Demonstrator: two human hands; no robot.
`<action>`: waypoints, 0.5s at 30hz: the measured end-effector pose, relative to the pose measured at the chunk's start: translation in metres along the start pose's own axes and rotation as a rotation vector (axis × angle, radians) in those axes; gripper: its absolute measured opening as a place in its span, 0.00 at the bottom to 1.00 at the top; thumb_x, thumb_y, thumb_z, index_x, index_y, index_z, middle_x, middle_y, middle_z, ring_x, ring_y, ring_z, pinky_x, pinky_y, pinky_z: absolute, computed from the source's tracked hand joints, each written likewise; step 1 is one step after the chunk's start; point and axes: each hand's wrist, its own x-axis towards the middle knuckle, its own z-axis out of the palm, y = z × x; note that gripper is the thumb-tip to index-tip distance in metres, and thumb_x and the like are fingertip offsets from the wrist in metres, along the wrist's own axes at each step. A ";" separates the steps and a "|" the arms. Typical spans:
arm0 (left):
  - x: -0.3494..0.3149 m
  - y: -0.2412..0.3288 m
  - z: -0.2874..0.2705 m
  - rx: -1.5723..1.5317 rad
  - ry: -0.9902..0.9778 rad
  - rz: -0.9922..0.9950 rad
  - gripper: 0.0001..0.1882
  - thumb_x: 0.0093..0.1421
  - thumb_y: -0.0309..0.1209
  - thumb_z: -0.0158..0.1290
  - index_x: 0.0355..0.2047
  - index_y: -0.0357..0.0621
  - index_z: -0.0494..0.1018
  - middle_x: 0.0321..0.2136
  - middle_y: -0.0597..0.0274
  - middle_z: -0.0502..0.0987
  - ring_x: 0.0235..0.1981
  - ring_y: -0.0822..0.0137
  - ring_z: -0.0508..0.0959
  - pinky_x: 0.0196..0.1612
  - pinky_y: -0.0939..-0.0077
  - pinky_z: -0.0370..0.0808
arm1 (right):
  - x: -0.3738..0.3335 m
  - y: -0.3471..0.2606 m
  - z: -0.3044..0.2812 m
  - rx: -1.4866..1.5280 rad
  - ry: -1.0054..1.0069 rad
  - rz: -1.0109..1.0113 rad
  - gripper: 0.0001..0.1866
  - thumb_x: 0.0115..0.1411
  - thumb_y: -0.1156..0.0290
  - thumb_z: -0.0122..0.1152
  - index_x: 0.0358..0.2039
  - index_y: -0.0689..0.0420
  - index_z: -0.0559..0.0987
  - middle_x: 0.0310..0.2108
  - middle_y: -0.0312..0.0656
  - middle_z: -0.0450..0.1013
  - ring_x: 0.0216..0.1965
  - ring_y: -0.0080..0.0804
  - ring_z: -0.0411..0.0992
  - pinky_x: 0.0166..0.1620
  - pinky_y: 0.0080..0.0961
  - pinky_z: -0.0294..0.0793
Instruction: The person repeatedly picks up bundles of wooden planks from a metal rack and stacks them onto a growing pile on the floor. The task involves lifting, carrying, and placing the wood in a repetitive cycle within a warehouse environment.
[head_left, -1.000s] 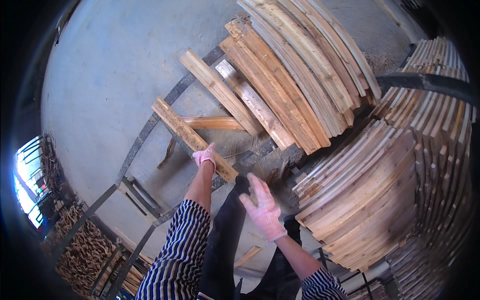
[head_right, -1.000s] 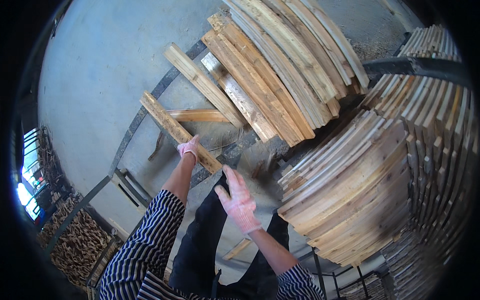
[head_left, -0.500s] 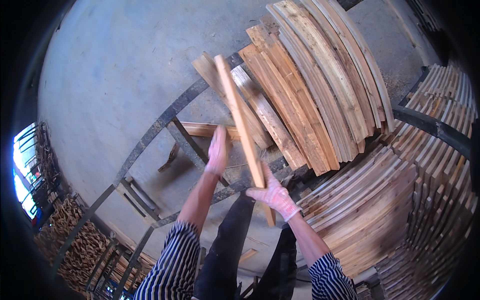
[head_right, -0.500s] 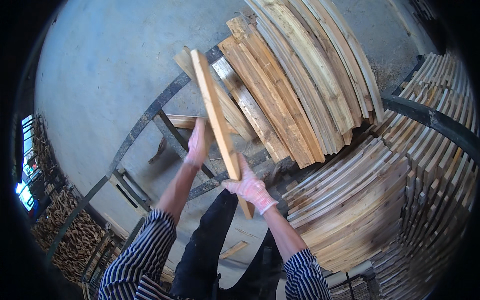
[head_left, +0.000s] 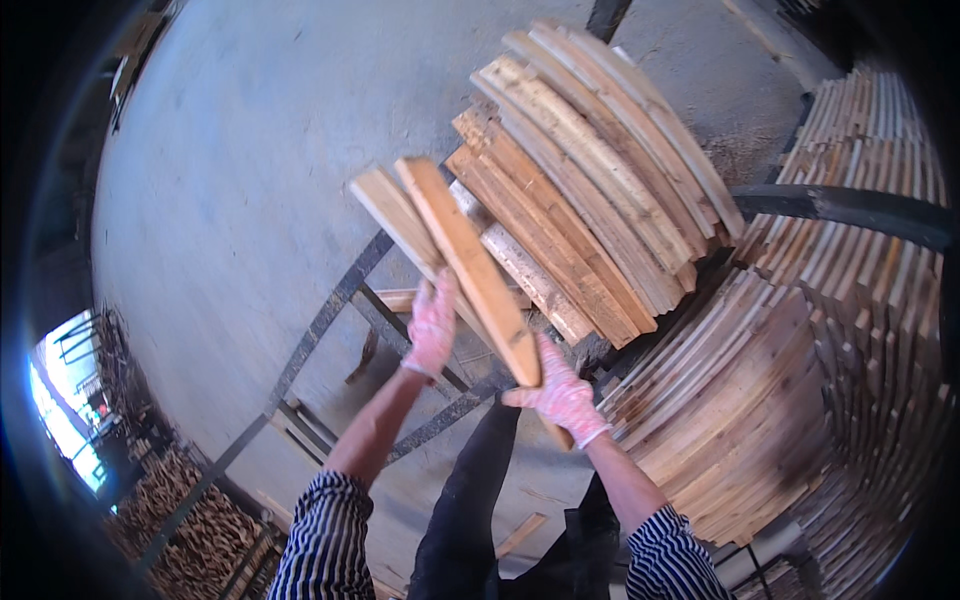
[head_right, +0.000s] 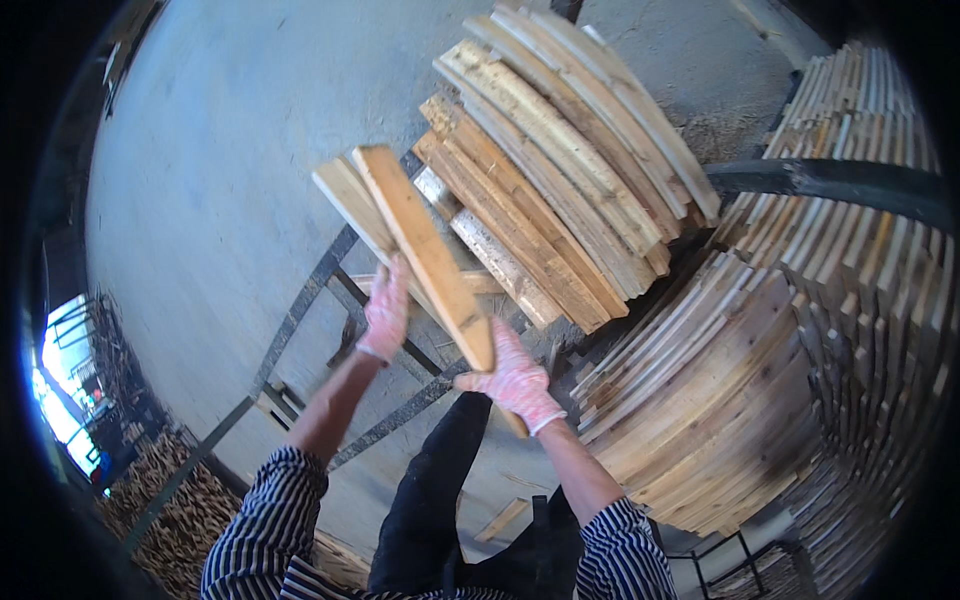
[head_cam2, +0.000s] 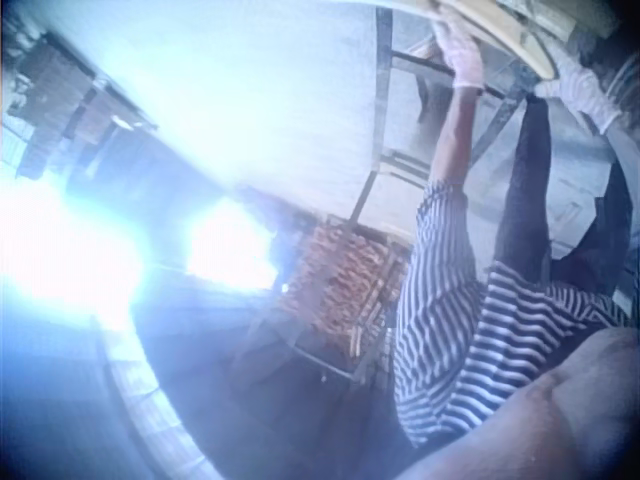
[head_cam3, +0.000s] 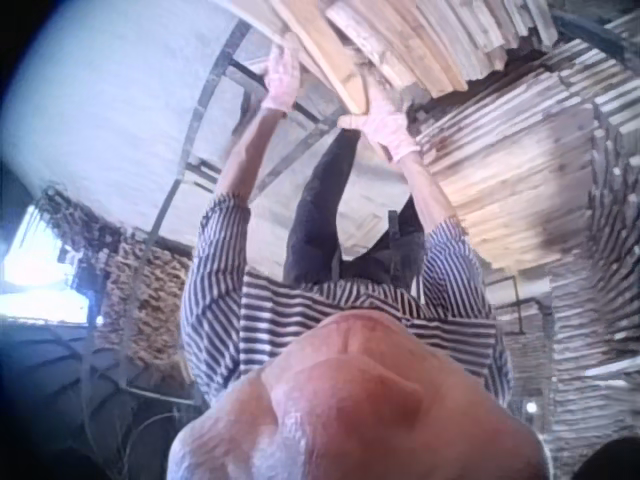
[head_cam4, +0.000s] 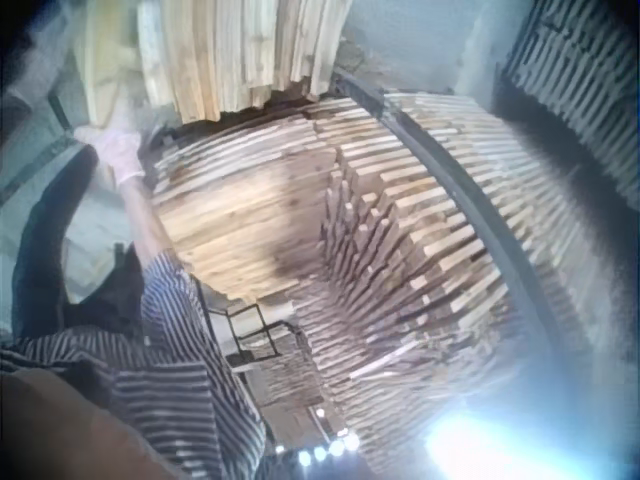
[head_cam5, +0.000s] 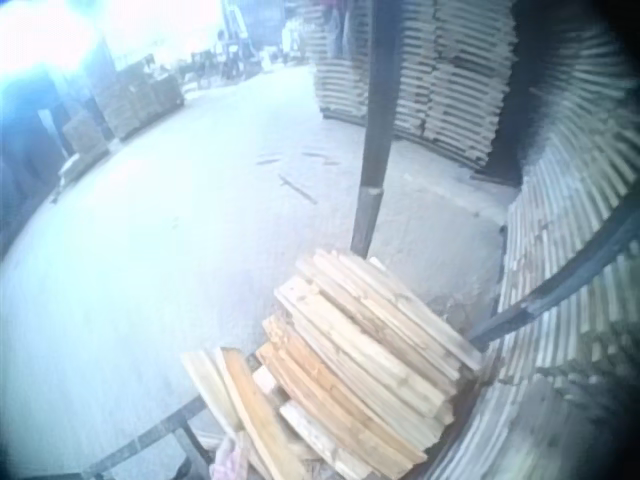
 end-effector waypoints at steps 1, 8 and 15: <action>-0.019 0.010 -0.008 -0.626 0.172 -0.092 0.31 0.71 0.23 0.37 0.74 0.40 0.47 0.72 0.46 0.54 0.71 0.47 0.57 0.71 0.64 0.61 | -0.005 -0.015 0.006 -0.124 -0.003 0.018 0.65 0.40 0.54 0.84 0.72 0.61 0.54 0.67 0.59 0.60 0.69 0.52 0.60 0.70 0.34 0.61; -0.070 0.069 -0.043 -1.061 -0.007 -0.021 0.34 0.72 0.55 0.43 0.69 0.46 0.62 0.67 0.47 0.63 0.66 0.56 0.67 0.68 0.65 0.64 | -0.124 -0.026 0.006 0.386 0.080 0.064 0.55 0.49 0.63 0.76 0.71 0.65 0.53 0.60 0.57 0.68 0.61 0.44 0.68 0.64 0.32 0.68; -0.095 0.307 -0.189 -2.206 -0.533 -0.116 0.44 0.60 0.63 0.57 0.65 0.44 0.63 0.52 0.55 0.73 0.52 0.55 0.74 0.58 0.58 0.73 | -0.308 0.059 -0.083 -0.005 0.311 0.079 0.59 0.48 0.51 0.74 0.72 0.62 0.51 0.66 0.62 0.60 0.68 0.54 0.61 0.67 0.40 0.63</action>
